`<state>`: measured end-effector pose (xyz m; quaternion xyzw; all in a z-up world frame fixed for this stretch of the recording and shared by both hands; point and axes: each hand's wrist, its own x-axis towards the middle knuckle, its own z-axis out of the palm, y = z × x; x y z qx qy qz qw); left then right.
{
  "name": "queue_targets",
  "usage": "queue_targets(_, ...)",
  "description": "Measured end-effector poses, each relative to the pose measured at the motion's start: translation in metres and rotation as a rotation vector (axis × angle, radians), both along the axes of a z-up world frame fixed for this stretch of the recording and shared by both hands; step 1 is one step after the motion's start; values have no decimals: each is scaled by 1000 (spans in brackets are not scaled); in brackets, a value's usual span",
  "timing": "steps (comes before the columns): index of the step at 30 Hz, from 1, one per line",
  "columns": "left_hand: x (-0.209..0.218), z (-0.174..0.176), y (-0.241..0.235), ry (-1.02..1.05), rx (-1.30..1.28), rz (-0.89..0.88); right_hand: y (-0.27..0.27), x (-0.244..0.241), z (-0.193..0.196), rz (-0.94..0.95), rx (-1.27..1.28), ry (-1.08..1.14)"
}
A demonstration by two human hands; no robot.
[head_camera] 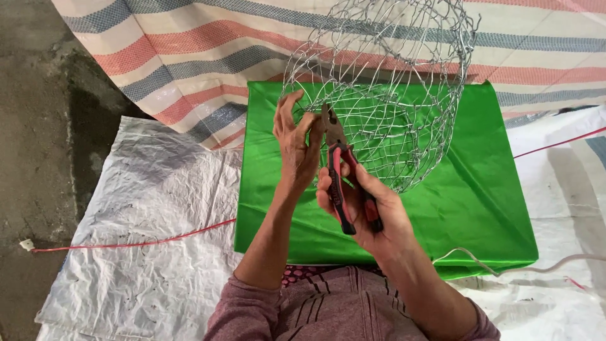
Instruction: Using pliers to cut and bend wires on a wire mesh structure to finish it.
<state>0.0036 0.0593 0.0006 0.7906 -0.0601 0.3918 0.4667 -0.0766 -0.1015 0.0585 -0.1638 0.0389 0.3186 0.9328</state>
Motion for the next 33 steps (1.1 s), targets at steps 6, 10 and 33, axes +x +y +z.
queue_targets(6, -5, 7, -2, 21, -11, -4, -2, 1, 20, 28, -204, -75)
queue_targets(10, -3, 7, -4, 20, -42, -13, -1, 4, 18, 14, -273, -127)
queue_targets(33, -1, 8, -2, -66, -183, -67, -4, -17, 29, 21, -347, -37)
